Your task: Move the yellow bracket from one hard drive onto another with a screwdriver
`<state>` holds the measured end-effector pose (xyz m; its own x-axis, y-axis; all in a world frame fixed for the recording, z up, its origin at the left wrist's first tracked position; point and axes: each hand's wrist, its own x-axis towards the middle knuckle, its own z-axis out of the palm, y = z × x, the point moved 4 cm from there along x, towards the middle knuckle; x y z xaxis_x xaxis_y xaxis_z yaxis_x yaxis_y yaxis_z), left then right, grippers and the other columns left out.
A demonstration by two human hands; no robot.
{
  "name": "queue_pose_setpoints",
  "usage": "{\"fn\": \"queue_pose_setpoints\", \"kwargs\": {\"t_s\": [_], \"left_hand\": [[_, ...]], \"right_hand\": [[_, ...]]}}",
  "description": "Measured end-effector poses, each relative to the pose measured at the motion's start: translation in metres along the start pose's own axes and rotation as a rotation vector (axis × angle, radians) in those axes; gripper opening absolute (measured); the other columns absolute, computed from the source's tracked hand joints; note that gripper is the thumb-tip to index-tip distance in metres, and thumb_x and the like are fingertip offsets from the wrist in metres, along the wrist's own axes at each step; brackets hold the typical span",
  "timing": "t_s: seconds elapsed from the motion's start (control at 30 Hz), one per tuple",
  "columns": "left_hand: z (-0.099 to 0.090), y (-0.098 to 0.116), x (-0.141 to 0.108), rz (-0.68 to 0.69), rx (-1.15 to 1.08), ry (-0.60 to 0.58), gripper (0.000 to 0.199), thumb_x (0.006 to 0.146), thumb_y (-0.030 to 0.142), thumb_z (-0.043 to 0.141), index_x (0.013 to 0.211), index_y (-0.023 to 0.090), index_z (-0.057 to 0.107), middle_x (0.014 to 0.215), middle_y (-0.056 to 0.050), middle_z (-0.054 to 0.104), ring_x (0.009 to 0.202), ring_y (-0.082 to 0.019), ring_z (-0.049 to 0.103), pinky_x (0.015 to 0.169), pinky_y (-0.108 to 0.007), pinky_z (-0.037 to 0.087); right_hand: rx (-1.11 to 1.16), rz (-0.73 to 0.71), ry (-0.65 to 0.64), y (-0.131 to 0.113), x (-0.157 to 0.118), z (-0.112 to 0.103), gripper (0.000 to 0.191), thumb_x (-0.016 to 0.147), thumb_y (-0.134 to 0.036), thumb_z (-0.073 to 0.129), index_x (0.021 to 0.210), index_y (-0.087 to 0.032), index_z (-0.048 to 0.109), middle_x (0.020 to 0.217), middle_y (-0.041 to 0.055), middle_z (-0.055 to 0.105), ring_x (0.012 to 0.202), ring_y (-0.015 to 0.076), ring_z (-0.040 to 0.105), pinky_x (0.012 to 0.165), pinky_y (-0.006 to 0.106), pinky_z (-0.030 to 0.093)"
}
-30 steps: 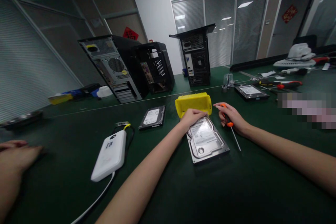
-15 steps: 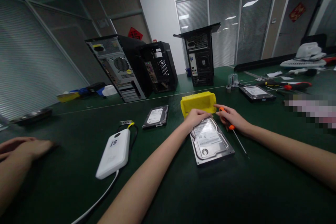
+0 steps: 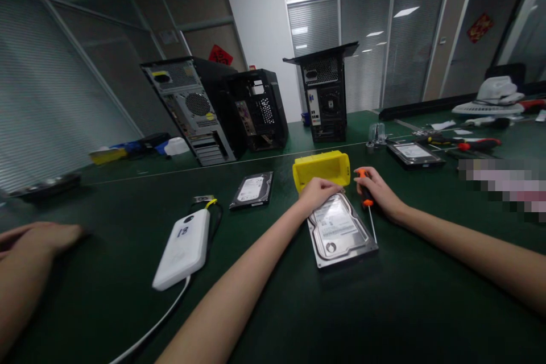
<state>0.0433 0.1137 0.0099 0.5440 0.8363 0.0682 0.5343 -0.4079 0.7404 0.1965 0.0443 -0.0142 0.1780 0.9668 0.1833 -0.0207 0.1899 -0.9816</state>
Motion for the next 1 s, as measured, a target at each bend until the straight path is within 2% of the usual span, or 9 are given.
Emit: {"fn": "queue_pose_setpoints", "kwargs": {"t_s": [0.23,0.33,0.5,0.57,0.63,0.7,0.83,0.93,1.0], "left_hand": [[-0.002,0.005,0.000,0.029,0.050,0.004,0.033,0.072,0.043,0.062,0.086,0.016,0.075,0.072,-0.003,0.069,0.070,-0.017,0.058,0.058,-0.022,0.039],[-0.002,0.004,-0.001,0.017,0.040,0.003,0.034,0.072,0.043,0.061,0.087,0.016,0.074,0.076,-0.004,0.070,0.073,-0.017,0.058,0.060,-0.022,0.040],[-0.002,0.004,-0.002,0.024,0.043,-0.012,0.035,0.073,0.044,0.060,0.090,0.016,0.074,0.080,-0.003,0.071,0.076,-0.018,0.059,0.062,-0.022,0.041],[-0.002,0.003,-0.001,0.028,0.054,-0.016,0.037,0.073,0.045,0.061,0.091,0.016,0.074,0.081,-0.004,0.071,0.077,-0.018,0.059,0.062,-0.022,0.041],[-0.001,0.002,0.000,0.030,0.068,-0.024,0.038,0.073,0.046,0.061,0.093,0.016,0.074,0.083,-0.004,0.071,0.077,-0.018,0.059,0.063,-0.022,0.042],[-0.001,0.001,0.001,0.028,0.079,-0.031,0.039,0.074,0.046,0.060,0.094,0.017,0.073,0.085,-0.004,0.071,0.077,-0.018,0.059,0.063,-0.022,0.042],[0.001,-0.001,0.002,0.013,0.077,-0.049,0.039,0.076,0.046,0.058,0.095,0.016,0.073,0.086,-0.004,0.071,0.077,-0.017,0.060,0.063,-0.022,0.043],[0.001,0.000,0.002,0.006,0.068,-0.052,0.038,0.076,0.045,0.058,0.094,0.015,0.073,0.083,-0.004,0.071,0.075,-0.017,0.059,0.062,-0.022,0.043],[0.001,0.000,0.001,0.001,0.066,-0.050,0.038,0.075,0.045,0.058,0.094,0.015,0.073,0.082,-0.004,0.070,0.074,-0.016,0.059,0.062,-0.021,0.043]], "right_hand": [[-0.043,0.015,-0.080,-0.003,0.001,0.004,0.035,0.076,-0.036,0.057,0.108,-0.024,0.052,0.075,-0.0030,0.057,0.067,0.0104,0.051,0.057,0.021,0.040],[-0.011,0.016,-0.078,-0.005,0.000,0.004,0.035,0.077,-0.038,0.057,0.108,-0.022,0.054,0.077,-0.0017,0.058,0.073,0.0121,0.052,0.062,0.022,0.042],[0.021,0.026,-0.069,-0.005,-0.005,0.005,0.042,0.075,-0.041,0.059,0.111,-0.022,0.052,0.067,-0.0037,0.053,0.056,0.0102,0.047,0.048,0.021,0.037],[-0.013,-0.030,0.014,-0.008,-0.003,0.001,0.045,0.075,-0.042,0.059,0.114,-0.023,0.049,0.061,-0.0055,0.048,0.049,0.0092,0.044,0.044,0.021,0.033],[-0.097,-0.164,0.176,-0.018,0.006,-0.006,0.047,0.075,-0.043,0.058,0.116,-0.023,0.047,0.057,-0.0069,0.043,0.046,0.0084,0.039,0.042,0.021,0.031],[-0.193,-0.357,0.364,-0.036,0.024,-0.014,0.045,0.075,-0.043,0.058,0.113,-0.022,0.048,0.058,-0.0067,0.041,0.045,0.0080,0.036,0.042,0.021,0.030],[-0.233,-0.611,0.644,-0.070,0.069,-0.019,0.040,0.081,-0.042,0.050,0.113,-0.018,0.047,0.070,-0.0007,0.048,0.051,0.0107,0.044,0.049,0.025,0.038],[-0.254,-0.629,0.824,-0.073,0.088,-0.014,0.039,0.085,-0.042,0.041,0.115,-0.017,0.044,0.084,0.0058,0.054,0.062,0.0144,0.052,0.061,0.030,0.043],[-0.277,-0.618,0.835,-0.065,0.091,-0.009,0.040,0.086,-0.042,0.039,0.116,-0.016,0.043,0.095,0.0098,0.055,0.072,0.0170,0.056,0.068,0.031,0.043]]}}
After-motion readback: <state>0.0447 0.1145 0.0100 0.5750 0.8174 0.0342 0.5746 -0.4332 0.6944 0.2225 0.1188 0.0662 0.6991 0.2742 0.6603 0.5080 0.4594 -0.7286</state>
